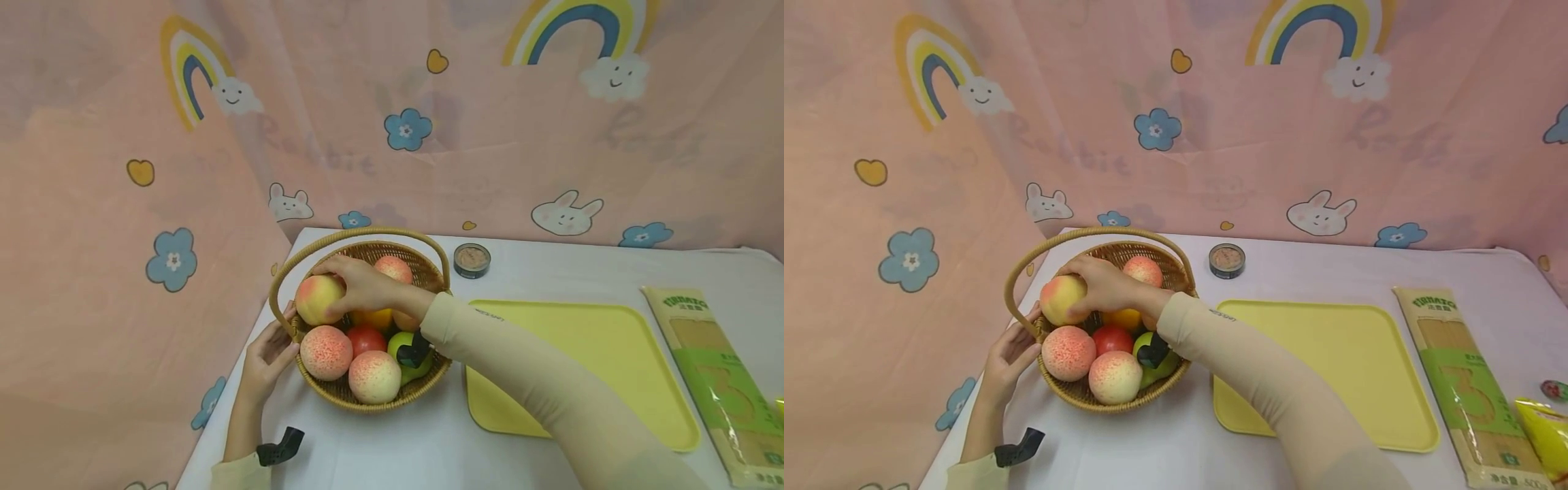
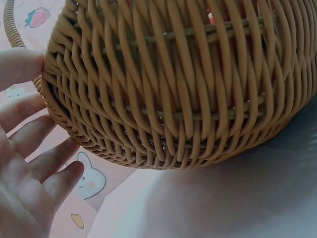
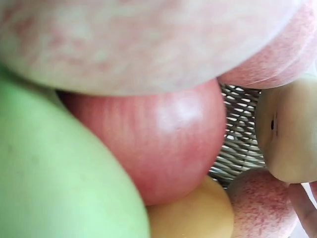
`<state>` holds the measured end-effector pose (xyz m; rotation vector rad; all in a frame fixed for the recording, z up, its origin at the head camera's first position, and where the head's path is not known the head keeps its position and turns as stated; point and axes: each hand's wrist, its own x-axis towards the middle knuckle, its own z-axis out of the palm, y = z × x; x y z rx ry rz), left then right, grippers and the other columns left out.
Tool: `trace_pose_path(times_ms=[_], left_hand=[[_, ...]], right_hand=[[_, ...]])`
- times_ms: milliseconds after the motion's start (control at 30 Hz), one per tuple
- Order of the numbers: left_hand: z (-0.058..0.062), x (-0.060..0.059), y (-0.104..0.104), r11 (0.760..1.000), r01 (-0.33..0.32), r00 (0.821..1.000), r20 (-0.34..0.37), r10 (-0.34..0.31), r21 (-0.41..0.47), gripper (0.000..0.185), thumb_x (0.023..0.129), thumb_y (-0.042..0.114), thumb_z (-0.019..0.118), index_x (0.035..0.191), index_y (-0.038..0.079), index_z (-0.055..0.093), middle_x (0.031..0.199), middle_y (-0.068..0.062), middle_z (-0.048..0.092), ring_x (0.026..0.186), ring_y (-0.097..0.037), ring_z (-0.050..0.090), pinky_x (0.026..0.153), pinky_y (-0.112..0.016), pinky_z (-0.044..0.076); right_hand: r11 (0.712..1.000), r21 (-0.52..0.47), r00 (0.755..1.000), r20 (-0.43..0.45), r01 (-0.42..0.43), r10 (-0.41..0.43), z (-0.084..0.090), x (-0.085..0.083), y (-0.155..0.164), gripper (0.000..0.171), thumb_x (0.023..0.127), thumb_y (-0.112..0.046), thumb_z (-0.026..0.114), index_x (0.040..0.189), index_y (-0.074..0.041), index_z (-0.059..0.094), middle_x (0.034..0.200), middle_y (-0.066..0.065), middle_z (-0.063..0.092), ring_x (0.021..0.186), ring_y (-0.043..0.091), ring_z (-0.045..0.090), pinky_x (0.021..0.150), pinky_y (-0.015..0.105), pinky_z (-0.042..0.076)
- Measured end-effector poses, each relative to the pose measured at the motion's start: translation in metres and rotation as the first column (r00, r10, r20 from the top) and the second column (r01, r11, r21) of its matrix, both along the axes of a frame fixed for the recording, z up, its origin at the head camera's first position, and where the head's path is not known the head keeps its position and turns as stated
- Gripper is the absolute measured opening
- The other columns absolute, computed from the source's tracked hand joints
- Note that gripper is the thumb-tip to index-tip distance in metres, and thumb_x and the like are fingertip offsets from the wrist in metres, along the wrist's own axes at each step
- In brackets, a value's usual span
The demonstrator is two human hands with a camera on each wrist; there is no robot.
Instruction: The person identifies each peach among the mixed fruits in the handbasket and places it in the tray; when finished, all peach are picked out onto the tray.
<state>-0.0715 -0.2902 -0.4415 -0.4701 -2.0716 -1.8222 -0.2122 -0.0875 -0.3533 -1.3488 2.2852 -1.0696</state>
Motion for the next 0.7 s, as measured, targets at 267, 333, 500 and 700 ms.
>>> trace_pose_path(times_ms=[267, 333, 500, 700], left_hand=[[0.000, 0.000, 0.000, 1.000, 0.007, 1.000, 0.004, -0.007, -0.004, 0.050, 0.083, -0.017, 0.051, 0.132, -0.016, 0.042, 0.148, -0.022, 0.036, 0.130, -0.009, 0.046, 0.105, -0.019, 0.040], [-0.001, -0.001, -0.001, 1.000, 0.009, 1.000, 0.006, -0.009, -0.010, 0.050, 0.084, -0.017, 0.051, 0.133, -0.014, 0.042, 0.147, -0.028, 0.033, 0.132, -0.011, 0.045, 0.106, -0.019, 0.039], [-0.001, -0.001, -0.002, 0.999, 0.004, 1.000, 0.012, -0.004, -0.045, 0.053, 0.084, -0.016, 0.051, 0.136, -0.008, 0.043, 0.148, -0.023, 0.034, 0.134, -0.014, 0.043, 0.106, -0.018, 0.039], [0.001, 0.001, -0.001, 0.999, 0.006, 1.000, -0.007, -0.007, -0.042, 0.053, 0.083, -0.018, 0.050, 0.135, -0.010, 0.043, 0.147, -0.027, 0.033, 0.133, -0.015, 0.044, 0.106, -0.018, 0.039]], right_hand=[[0.998, -0.047, 0.996, 0.081, 0.035, -0.031, 0.012, 0.005, 0.010, 0.068, 0.075, -0.021, 0.079, 0.136, -0.011, 0.049, 0.133, 0.005, 0.047, 0.113, 0.016, 0.051, 0.090, 0.026, 0.050], [0.997, -0.068, 0.994, 0.109, 0.039, -0.031, 0.015, 0.005, 0.015, 0.070, 0.075, -0.020, 0.080, 0.137, -0.011, 0.048, 0.136, 0.005, 0.046, 0.117, 0.017, 0.051, 0.091, 0.025, 0.051], [0.990, -0.137, 0.983, 0.182, 0.041, -0.015, 0.023, 0.009, 0.031, 0.065, 0.075, -0.017, 0.079, 0.133, -0.014, 0.050, 0.136, 0.002, 0.046, 0.120, 0.017, 0.051, 0.092, 0.025, 0.052], [0.981, -0.193, 0.982, 0.189, 0.035, 0.002, 0.031, 0.019, 0.059, 0.067, 0.076, -0.017, 0.079, 0.135, -0.012, 0.048, 0.138, 0.002, 0.048, 0.121, 0.018, 0.052, 0.102, 0.032, 0.047]])
